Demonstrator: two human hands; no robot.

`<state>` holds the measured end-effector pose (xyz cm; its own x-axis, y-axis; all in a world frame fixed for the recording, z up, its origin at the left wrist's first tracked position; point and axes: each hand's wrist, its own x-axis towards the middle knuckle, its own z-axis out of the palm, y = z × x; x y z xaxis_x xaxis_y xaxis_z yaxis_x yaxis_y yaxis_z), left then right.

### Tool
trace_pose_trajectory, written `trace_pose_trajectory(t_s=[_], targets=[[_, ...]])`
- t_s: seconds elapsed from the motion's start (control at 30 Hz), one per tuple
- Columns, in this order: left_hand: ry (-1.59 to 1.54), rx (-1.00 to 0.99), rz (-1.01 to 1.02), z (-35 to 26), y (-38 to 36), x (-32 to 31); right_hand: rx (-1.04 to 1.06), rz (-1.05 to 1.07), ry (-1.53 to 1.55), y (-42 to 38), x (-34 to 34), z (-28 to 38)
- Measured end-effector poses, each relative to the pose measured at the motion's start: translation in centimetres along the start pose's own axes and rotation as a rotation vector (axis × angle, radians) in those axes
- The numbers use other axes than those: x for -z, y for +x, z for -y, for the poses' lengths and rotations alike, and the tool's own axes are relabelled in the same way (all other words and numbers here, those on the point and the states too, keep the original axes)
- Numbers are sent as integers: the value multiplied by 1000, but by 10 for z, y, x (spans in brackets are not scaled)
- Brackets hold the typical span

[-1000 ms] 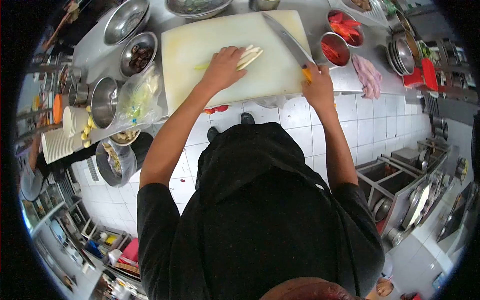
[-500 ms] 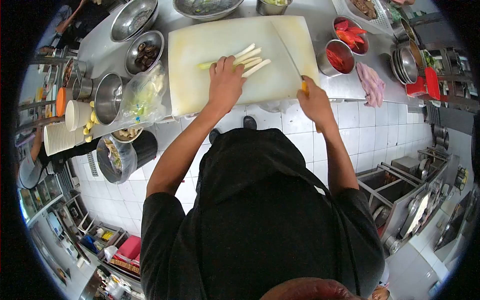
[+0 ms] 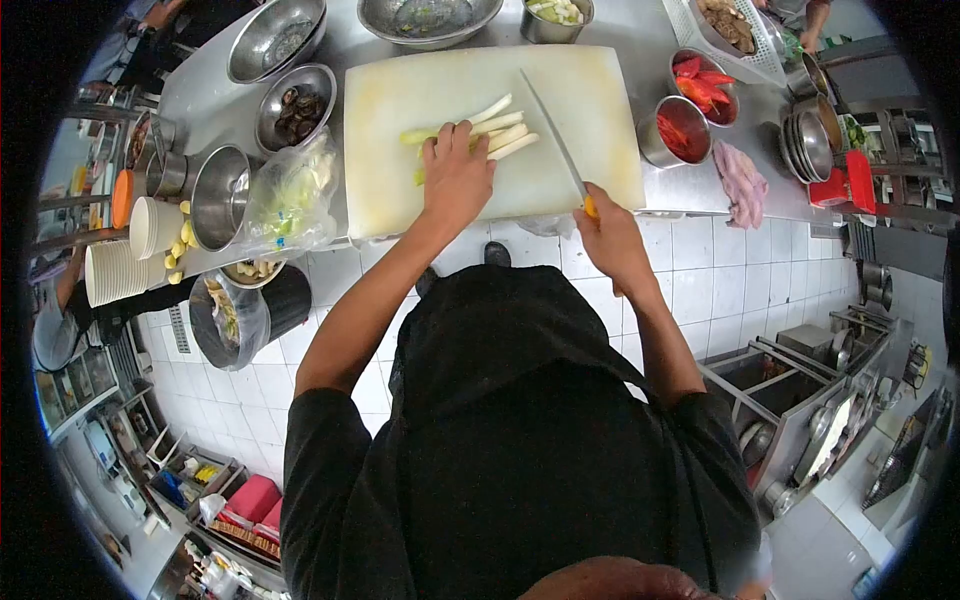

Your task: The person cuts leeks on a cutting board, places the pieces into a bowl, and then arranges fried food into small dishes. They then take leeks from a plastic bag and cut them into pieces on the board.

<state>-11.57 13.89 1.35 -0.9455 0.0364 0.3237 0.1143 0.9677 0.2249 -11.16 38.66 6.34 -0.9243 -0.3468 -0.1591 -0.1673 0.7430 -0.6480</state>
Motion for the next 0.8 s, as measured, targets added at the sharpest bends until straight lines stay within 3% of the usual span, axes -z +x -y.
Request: trace_pose_trajectory(t_s=[0.27,0.37,0.57,0.8], targets=[[-38,18,-29,4,5,2,12,-4,-24,-10,-6,9],[1,85,45,7,9,5,-26,25,-57,-5,1,10],[-123,-25,314,28,17,11,-7,51,-83,-19,-7,15],[-188,-162,335,37,16,13,-128,80,-60,-35,3,19]])
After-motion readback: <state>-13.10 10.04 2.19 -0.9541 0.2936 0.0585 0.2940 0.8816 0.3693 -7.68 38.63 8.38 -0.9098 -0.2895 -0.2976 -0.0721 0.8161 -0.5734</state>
